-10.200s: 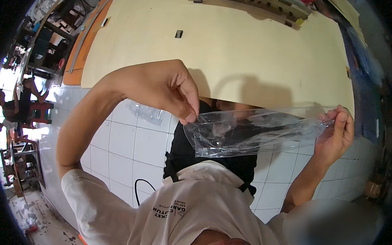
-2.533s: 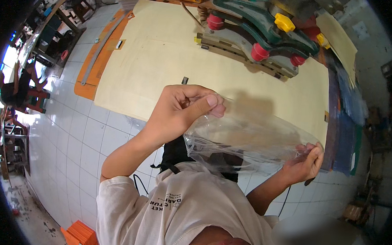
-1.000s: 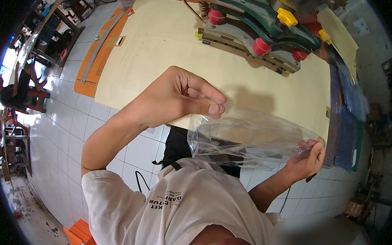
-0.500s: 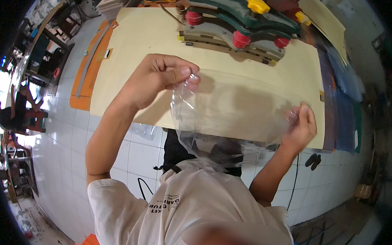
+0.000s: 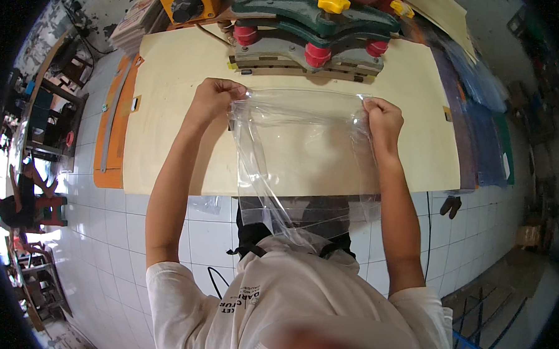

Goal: The person unfolds and aligns plastic bags by hand, then positions and presses them under a heat sealing machine.

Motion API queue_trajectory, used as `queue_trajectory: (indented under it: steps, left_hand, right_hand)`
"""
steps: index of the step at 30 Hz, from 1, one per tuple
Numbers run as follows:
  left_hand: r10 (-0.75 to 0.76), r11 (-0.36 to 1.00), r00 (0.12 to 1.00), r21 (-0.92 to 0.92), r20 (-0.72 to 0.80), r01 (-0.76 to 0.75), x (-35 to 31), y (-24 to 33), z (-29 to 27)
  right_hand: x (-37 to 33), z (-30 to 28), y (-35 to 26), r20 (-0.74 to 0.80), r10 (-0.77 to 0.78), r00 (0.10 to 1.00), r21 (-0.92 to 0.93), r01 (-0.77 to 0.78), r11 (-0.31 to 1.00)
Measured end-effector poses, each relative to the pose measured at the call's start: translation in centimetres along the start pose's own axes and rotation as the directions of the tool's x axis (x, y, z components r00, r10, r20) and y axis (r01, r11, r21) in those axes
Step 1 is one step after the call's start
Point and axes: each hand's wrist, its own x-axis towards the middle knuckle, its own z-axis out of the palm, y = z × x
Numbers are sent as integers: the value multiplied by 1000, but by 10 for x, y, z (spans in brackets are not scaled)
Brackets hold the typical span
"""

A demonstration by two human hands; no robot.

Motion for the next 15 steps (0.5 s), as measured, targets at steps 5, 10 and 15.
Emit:
queue_trajectory:
  steps: [5, 10, 15]
  left_hand:
    - [3, 994, 998, 109, -61, 4, 0, 13, 6]
    - [-67, 986, 994, -160, -92, 52, 11, 8, 8]
    - [-3, 996, 988, -90, -153, -11, 30, -11, 6]
  right_hand:
    - [8, 4, -16, -36, 3, 999, -281, -13, 960]
    - [20, 16, -20, -66, 27, 997, -351, -49, 935]
    - [26, 23, -21, -136, -4, 991, -396, -51, 917]
